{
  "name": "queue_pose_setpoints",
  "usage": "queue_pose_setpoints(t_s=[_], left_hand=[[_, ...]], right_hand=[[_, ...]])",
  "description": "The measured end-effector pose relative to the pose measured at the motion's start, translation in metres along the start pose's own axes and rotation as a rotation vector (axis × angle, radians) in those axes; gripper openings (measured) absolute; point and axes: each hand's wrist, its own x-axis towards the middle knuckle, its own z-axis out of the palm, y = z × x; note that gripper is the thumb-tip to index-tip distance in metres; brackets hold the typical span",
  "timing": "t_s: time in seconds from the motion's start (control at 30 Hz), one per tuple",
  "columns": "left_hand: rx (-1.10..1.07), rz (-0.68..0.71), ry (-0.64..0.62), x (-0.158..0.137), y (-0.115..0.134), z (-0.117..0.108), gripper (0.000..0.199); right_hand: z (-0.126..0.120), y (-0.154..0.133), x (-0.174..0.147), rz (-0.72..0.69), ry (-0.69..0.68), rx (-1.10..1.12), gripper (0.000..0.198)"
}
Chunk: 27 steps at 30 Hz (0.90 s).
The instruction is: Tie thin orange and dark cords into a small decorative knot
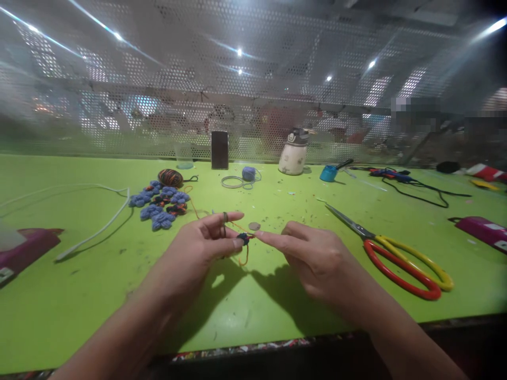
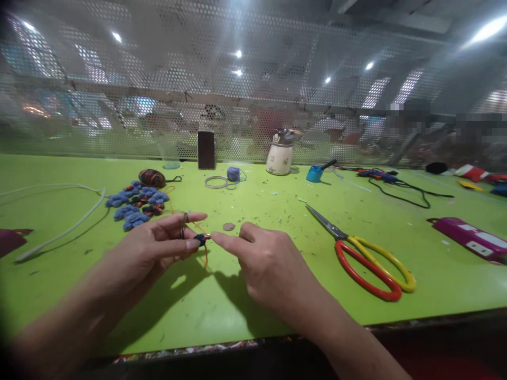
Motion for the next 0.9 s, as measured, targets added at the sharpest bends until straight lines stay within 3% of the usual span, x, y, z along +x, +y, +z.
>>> queue_pose_setpoints(t_s=[0.53,0.9], left_hand=[[-0.055,0.009,0.002,-0.0012,0.0,-0.0011,0.044],[0.069,0.095,0.048,-0.0007,-0.0015,0.0001,0.049]], right_hand=[[-0.0035,-0.0017,0.0022,0.03,0.003,0.133,0.043],[-0.0037,-0.0015,-0.0002,-0.008,-0.034,0.035,0.049]])
